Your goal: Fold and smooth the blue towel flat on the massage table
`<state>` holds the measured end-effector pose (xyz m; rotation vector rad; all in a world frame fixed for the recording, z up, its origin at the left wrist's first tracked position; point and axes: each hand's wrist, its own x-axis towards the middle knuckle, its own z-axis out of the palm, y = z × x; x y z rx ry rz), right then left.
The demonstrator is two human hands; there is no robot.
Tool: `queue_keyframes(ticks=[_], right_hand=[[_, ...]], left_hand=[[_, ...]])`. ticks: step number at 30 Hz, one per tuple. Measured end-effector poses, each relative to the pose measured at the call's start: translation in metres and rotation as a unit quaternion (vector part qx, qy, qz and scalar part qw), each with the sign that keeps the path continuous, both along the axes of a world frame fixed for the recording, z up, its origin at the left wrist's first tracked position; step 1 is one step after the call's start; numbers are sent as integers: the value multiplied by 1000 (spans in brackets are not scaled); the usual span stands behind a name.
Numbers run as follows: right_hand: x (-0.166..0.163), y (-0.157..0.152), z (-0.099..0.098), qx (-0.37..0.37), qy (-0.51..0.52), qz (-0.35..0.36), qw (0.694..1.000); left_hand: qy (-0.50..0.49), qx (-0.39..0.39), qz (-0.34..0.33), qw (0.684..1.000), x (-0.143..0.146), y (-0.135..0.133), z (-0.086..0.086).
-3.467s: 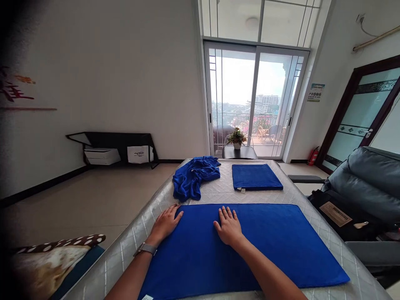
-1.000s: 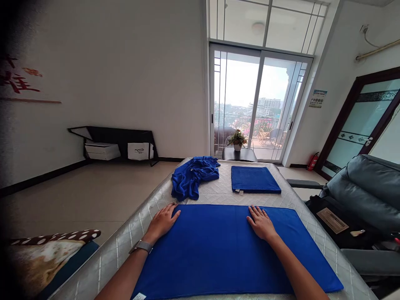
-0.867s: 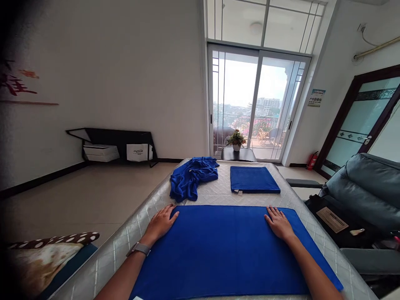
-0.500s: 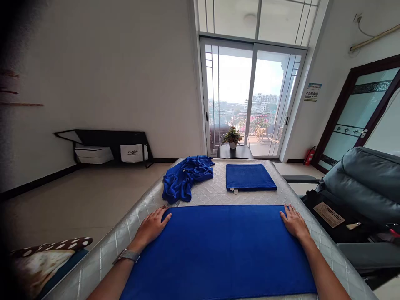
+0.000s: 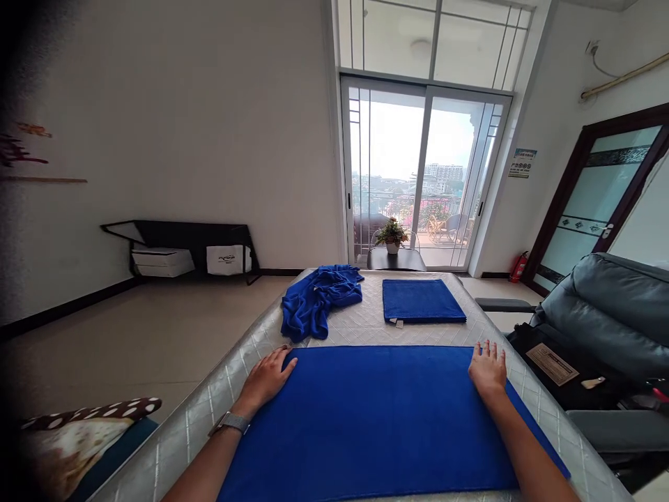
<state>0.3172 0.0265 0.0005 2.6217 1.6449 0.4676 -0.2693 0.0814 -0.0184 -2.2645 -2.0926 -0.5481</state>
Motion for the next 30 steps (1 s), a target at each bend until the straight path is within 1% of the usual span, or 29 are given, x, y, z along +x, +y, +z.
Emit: queue_keyframes(ticks=[2,4,6,8,10,12,15,18,20,22,25,30], right_hand=[[-45,-1,9,12,7,73,997],[-99,-2,15,2,42,155,987],[-156,-5,19,-13,92,240,966],[-208,-8,20,-35,147,315,937],[-251,-9,20,-62,199,359,910],[-283,-6,18,-85,239,380,889],[-310,1,13,-101,268,384,878],[-313,8,9,-99,273,377,880],[-301,10,7,-98,273,376,880],[-279,10,5,-100,271,372,882],[-229,9,0,-99,252,340,900],[-119,8,-13,-72,190,237,950]], left_hand=[[0,-2,-1,1000,0,-1,1],[1,-4,1,1000,1,-1,0],[3,-8,4,1000,1,-1,0],[4,-10,4,1000,1,-1,0],[5,-9,4,1000,1,-1,0],[5,-6,2,1000,1,-1,0],[10,-3,3,1000,1,-1,0],[11,4,4,1000,2,-2,1],[11,5,4,1000,2,-2,1],[11,2,7,1000,3,-2,2],[11,1,10,1000,3,-2,2],[7,-5,6,1000,2,-2,2]])
